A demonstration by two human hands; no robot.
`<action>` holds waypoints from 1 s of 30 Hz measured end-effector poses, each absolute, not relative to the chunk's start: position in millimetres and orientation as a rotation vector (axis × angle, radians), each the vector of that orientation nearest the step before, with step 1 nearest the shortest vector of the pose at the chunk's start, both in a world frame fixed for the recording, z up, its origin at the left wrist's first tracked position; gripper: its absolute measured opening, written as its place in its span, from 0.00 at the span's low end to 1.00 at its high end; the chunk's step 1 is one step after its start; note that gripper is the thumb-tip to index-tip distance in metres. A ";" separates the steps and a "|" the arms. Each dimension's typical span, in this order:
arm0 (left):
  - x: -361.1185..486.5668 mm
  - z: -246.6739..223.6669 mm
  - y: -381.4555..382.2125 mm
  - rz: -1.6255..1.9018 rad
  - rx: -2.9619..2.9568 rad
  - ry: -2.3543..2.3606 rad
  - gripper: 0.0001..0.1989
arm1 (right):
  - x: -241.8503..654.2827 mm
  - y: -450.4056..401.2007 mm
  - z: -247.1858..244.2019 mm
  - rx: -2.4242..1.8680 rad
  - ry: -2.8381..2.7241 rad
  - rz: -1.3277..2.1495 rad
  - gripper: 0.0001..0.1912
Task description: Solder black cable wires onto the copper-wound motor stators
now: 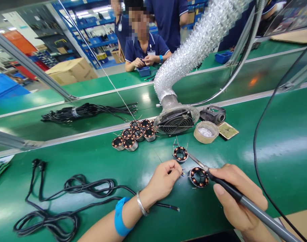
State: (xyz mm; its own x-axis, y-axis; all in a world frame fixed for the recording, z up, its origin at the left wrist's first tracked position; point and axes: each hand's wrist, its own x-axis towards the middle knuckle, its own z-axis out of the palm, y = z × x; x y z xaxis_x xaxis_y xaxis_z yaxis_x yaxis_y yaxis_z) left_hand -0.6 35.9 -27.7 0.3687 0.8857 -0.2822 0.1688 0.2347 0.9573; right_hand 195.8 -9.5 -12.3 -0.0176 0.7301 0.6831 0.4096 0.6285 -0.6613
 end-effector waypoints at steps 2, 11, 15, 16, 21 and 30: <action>-0.7 -26.9 35.2 0.656 1.255 1.105 0.10 | 195.1 -8.4 -13.7 -0.971 -1.638 0.315 0.16; -7.7 -24.9 30.1 0.580 1.359 0.973 0.14 | 179.1 8.5 -15.2 -0.990 -1.896 0.346 0.13; -9.7 -16.8 27.6 0.535 1.510 1.011 0.12 | 174.7 16.0 -16.9 -0.916 -1.994 0.344 0.14; -9.8 -13.9 26.8 0.523 1.554 1.046 0.11 | 174.9 16.0 -17.8 -0.914 -1.990 0.331 0.14; -6.3 -10.8 23.4 0.543 1.496 1.102 0.10 | 176.7 9.1 -21.2 -0.905 -1.990 0.291 0.13; 13.4 -30.8 29.0 0.616 0.914 1.052 0.05 | 185.3 11.9 -60.1 -0.877 -1.911 0.118 0.10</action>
State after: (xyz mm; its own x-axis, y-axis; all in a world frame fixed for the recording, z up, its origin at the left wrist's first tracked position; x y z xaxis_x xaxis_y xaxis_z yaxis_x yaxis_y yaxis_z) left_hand 13.4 29.0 -30.8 0.3898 0.7984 -0.4589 -0.0087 0.5015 0.8651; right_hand 185.3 11.9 -60.1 -0.2485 0.6187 0.7453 0.5227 0.7334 -0.4345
